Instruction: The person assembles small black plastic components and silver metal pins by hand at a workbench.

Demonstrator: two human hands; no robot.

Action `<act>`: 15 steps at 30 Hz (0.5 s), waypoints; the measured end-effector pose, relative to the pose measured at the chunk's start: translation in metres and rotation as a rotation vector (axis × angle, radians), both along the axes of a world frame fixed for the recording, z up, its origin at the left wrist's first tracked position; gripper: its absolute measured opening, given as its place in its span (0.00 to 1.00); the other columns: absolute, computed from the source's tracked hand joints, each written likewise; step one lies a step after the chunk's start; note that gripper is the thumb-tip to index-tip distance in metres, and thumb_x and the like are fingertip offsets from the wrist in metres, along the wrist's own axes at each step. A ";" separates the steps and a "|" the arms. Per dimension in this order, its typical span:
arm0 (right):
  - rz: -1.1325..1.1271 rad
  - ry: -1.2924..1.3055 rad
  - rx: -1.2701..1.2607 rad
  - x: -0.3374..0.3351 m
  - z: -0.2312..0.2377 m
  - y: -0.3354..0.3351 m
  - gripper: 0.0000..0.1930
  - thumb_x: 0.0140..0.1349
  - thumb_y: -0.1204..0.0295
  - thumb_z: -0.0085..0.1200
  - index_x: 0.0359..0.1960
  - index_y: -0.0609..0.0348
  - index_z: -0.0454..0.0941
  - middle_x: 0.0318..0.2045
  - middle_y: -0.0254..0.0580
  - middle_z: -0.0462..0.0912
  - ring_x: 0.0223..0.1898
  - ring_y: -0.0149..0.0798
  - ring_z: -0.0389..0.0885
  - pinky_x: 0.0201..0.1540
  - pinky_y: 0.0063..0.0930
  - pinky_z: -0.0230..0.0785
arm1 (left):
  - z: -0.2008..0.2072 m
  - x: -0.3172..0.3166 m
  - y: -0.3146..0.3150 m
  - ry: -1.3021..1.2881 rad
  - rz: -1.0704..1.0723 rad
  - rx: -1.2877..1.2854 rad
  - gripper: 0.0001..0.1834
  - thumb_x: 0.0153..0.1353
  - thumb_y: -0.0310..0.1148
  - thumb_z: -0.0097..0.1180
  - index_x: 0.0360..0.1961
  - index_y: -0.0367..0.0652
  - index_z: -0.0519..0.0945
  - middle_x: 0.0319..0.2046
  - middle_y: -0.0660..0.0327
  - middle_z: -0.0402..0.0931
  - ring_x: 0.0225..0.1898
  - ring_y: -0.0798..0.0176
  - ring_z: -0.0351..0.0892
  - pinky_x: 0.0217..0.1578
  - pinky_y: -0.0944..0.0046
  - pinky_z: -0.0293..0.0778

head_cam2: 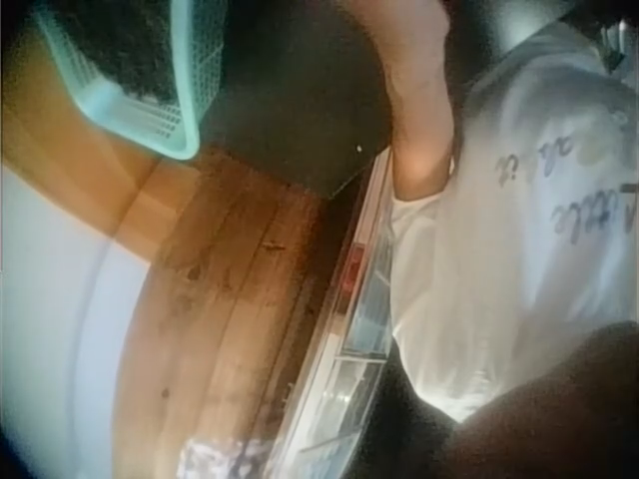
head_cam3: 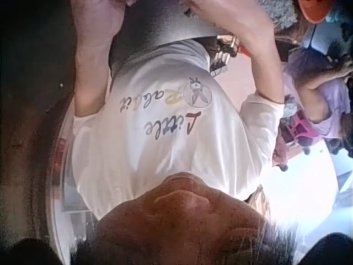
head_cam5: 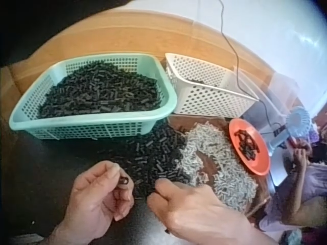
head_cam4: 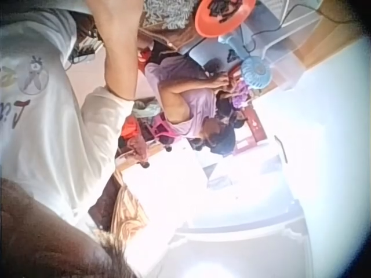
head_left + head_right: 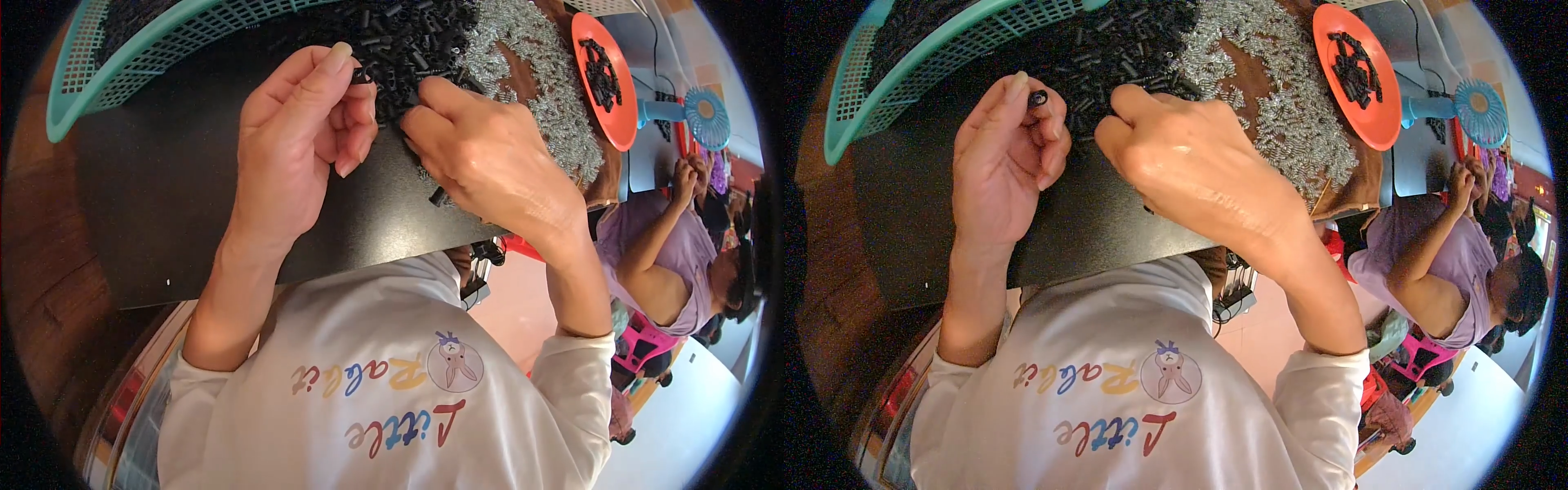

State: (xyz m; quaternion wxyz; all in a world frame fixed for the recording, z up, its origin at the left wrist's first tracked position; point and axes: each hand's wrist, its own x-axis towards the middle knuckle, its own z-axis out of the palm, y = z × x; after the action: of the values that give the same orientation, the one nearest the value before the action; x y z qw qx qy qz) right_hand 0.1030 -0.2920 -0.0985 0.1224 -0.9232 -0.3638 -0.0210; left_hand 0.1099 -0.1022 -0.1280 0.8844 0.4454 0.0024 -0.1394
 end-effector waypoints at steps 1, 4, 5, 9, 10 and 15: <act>-0.001 0.000 0.000 0.000 0.000 0.000 0.08 0.47 0.76 0.57 0.26 0.58 0.70 0.27 0.42 0.67 0.27 0.46 0.75 0.25 0.39 0.69 | 0.000 0.000 0.000 -0.003 -0.007 -0.004 0.14 0.69 0.39 0.50 0.31 0.40 0.77 0.19 0.64 0.72 0.16 0.73 0.68 0.15 0.74 0.59; 0.018 -0.020 -0.010 0.000 0.000 0.001 0.08 0.47 0.75 0.57 0.24 0.59 0.68 0.26 0.42 0.67 0.27 0.45 0.75 0.25 0.39 0.69 | -0.002 0.000 0.000 -0.007 -0.007 0.001 0.14 0.69 0.39 0.50 0.31 0.40 0.76 0.19 0.65 0.72 0.16 0.73 0.68 0.15 0.74 0.58; 0.030 -0.014 -0.009 -0.001 0.000 0.001 0.08 0.47 0.75 0.57 0.24 0.59 0.68 0.26 0.42 0.67 0.27 0.45 0.75 0.25 0.39 0.69 | -0.002 0.000 0.001 -0.012 0.000 0.009 0.14 0.69 0.39 0.50 0.31 0.40 0.76 0.19 0.65 0.72 0.16 0.73 0.68 0.15 0.74 0.58; 0.026 0.005 -0.027 0.001 0.000 0.002 0.09 0.46 0.75 0.57 0.24 0.59 0.67 0.26 0.43 0.67 0.28 0.46 0.76 0.26 0.39 0.69 | -0.001 0.000 0.000 -0.009 -0.006 0.003 0.14 0.69 0.39 0.50 0.31 0.40 0.76 0.19 0.65 0.72 0.16 0.73 0.68 0.15 0.74 0.59; 0.026 0.005 -0.027 0.002 -0.001 0.002 0.09 0.46 0.75 0.57 0.24 0.59 0.67 0.26 0.43 0.67 0.28 0.46 0.76 0.26 0.39 0.69 | -0.002 0.000 0.000 -0.002 -0.006 0.007 0.14 0.69 0.39 0.51 0.31 0.41 0.76 0.19 0.65 0.72 0.16 0.73 0.68 0.15 0.74 0.59; -0.012 0.082 0.221 0.004 0.007 -0.010 0.08 0.50 0.78 0.57 0.31 0.62 0.70 0.27 0.43 0.70 0.28 0.47 0.74 0.27 0.39 0.68 | 0.002 -0.001 -0.001 0.009 -0.022 0.018 0.13 0.69 0.39 0.50 0.32 0.41 0.76 0.20 0.65 0.73 0.16 0.73 0.69 0.15 0.74 0.59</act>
State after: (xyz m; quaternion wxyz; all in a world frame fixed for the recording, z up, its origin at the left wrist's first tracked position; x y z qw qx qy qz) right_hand 0.1074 -0.3021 -0.0910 0.2378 -0.9064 -0.3484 -0.0238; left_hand 0.1093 -0.1036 -0.1255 0.8787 0.4529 0.0025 -0.1511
